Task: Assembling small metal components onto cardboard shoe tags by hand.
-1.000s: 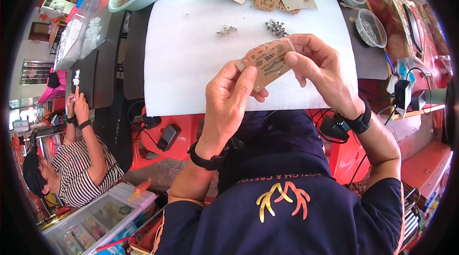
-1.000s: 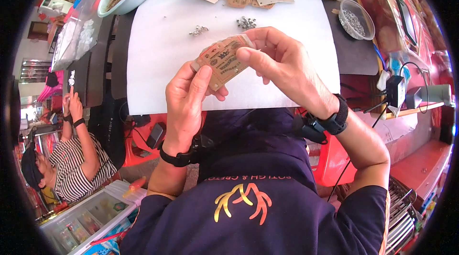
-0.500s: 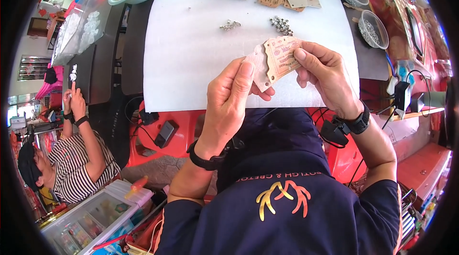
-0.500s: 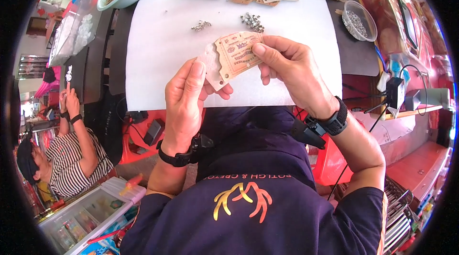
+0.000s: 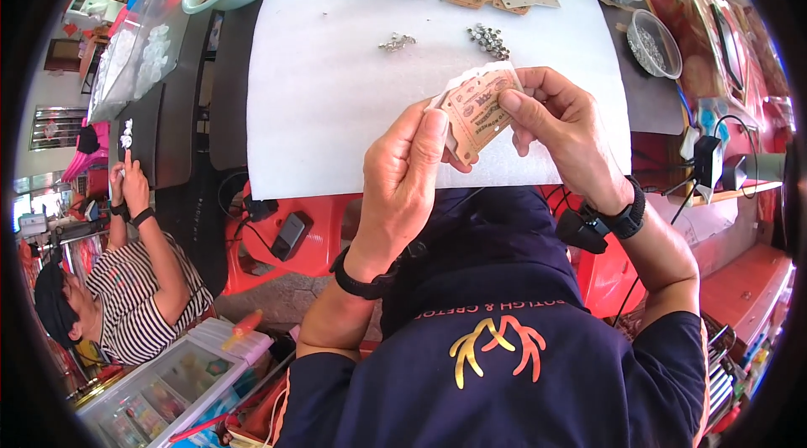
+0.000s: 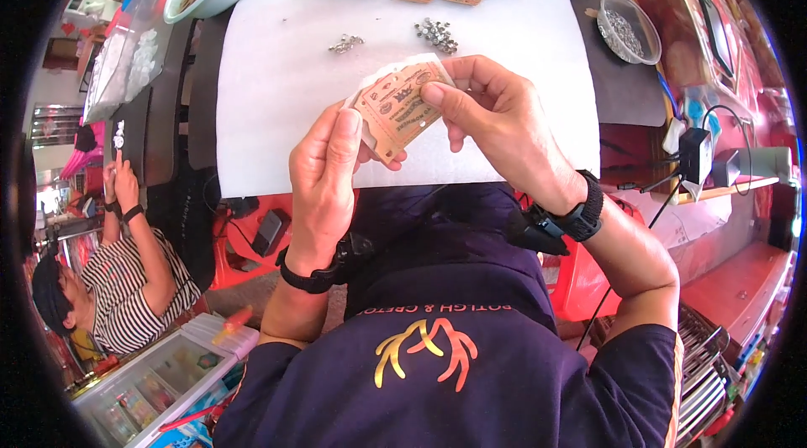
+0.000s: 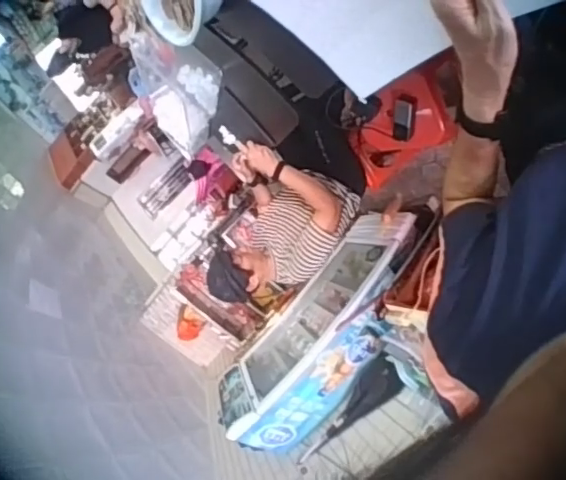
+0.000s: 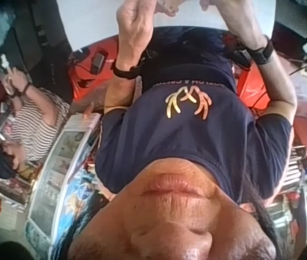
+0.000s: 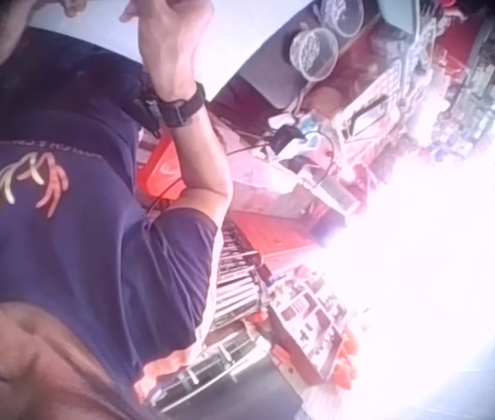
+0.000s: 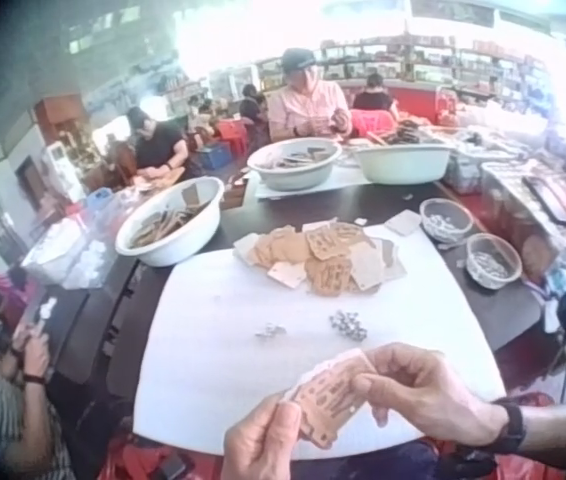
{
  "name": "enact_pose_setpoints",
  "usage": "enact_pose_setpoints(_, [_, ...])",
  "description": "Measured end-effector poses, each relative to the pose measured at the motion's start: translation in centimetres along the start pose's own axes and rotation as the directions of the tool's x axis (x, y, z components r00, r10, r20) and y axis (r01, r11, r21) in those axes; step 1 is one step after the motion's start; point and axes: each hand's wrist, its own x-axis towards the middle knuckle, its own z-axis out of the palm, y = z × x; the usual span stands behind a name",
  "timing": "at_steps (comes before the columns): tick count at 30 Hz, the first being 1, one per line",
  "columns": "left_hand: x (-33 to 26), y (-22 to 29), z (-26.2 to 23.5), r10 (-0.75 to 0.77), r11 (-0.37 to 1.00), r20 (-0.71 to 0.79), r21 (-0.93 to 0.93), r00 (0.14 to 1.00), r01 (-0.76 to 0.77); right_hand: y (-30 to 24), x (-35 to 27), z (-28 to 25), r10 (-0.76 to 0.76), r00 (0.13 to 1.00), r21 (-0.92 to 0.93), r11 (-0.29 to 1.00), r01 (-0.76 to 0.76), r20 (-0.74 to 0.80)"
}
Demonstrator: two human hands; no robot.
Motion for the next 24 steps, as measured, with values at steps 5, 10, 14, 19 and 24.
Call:
enact_pose_setpoints(5, [0.1,-0.1,0.5,0.011,1.000,-0.028,-0.012,1.000,-0.011,0.4,0.0,0.1,-0.006,0.999,0.023,1.000,0.007,-0.035])
enact_pose_setpoints(10, [0.2,0.3,1.1,0.011,1.000,-0.086,0.027,0.996,-0.008,0.3,-0.2,0.2,0.011,0.999,0.048,0.999,-0.009,-0.039])
enact_pose_setpoints(14, [0.2,0.6,0.9,-0.012,1.000,-0.100,0.015,0.995,0.014,0.0,-0.2,-0.2,-0.019,0.999,-0.058,0.998,0.017,-0.039])
enact_pose_setpoints(19, [0.1,0.9,0.6,-0.032,0.999,-0.065,-0.004,0.997,0.032,-1.6,0.3,-1.0,-0.054,0.999,-0.156,0.986,0.053,-0.002])
enact_pose_setpoints(24, [0.0,1.2,0.7,-0.041,0.999,-0.052,-0.024,0.998,0.040,-1.9,0.1,-0.9,-0.056,0.992,-0.188,0.979,0.077,0.115])
